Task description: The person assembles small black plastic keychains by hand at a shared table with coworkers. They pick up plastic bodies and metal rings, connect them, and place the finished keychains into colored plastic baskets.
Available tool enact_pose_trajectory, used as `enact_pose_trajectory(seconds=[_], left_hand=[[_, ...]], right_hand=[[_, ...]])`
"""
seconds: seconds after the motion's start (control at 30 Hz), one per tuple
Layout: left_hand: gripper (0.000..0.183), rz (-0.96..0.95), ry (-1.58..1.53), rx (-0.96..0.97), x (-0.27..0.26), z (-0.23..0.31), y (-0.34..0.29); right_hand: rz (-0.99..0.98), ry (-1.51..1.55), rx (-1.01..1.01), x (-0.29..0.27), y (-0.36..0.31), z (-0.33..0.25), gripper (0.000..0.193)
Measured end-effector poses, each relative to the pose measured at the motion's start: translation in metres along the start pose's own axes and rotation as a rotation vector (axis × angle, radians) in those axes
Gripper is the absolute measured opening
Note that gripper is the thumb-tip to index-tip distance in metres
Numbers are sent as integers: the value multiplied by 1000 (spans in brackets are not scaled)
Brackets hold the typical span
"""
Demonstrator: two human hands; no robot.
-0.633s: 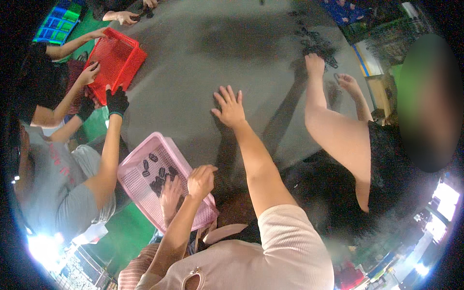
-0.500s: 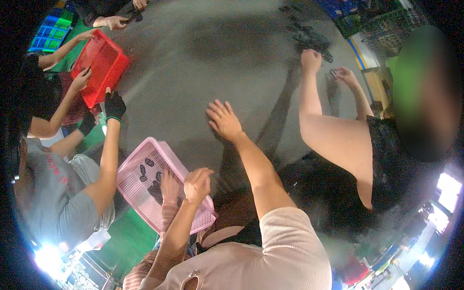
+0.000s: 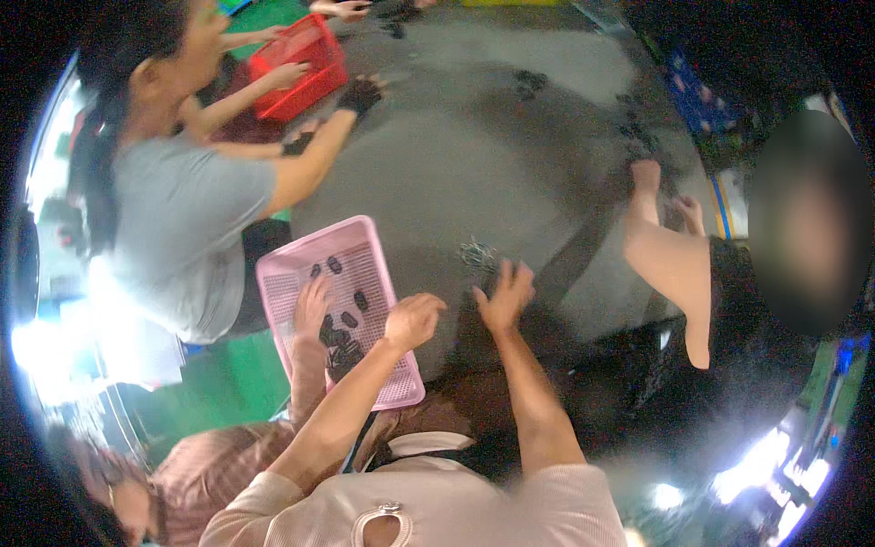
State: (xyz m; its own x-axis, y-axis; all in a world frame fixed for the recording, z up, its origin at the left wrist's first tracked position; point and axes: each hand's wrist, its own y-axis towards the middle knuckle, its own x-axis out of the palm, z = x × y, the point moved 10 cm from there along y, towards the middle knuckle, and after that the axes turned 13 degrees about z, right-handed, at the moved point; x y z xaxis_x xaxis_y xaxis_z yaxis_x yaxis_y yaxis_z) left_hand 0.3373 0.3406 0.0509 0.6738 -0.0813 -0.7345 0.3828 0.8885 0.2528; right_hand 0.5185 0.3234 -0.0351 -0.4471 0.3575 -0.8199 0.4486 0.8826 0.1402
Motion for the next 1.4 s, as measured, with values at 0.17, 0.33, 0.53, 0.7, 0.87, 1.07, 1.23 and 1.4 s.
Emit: enact_pose_trajectory(seconds=[0.17, 0.33, 0.53, 0.7, 0.87, 1.07, 1.23, 1.4], left_hand=[[9, 69, -32, -13, -25, -2, -4], [21, 466, -135, -238, -72, 7, -23], [18, 694, -307, -127, -117, 123, -87], [24, 727, -339, -258, -135, 173, -200], [19, 834, -167, -350, -169, 194, -342], [23, 1004, 1, -583, -232, 212, -548], [26, 1072, 117, -838, -283, 208, -734], [38, 1235, 121, -687, -409, 156, -788]], right_hand=[[-561, -371, 289, 11, -67, 30, 126], [-653, -415, 180, 35, -87, 33, 127], [-907, -629, -163, 42, -79, 32, 111], [-824, -543, -258, 30, -38, 50, 105], [-783, -583, -631, 15, -81, 1, 45], [-989, -205, -435, 5, -153, -27, 10], [-1313, -755, 392, -15, -285, 25, 11], [-1283, -770, -452, -21, -443, 2, 11]])
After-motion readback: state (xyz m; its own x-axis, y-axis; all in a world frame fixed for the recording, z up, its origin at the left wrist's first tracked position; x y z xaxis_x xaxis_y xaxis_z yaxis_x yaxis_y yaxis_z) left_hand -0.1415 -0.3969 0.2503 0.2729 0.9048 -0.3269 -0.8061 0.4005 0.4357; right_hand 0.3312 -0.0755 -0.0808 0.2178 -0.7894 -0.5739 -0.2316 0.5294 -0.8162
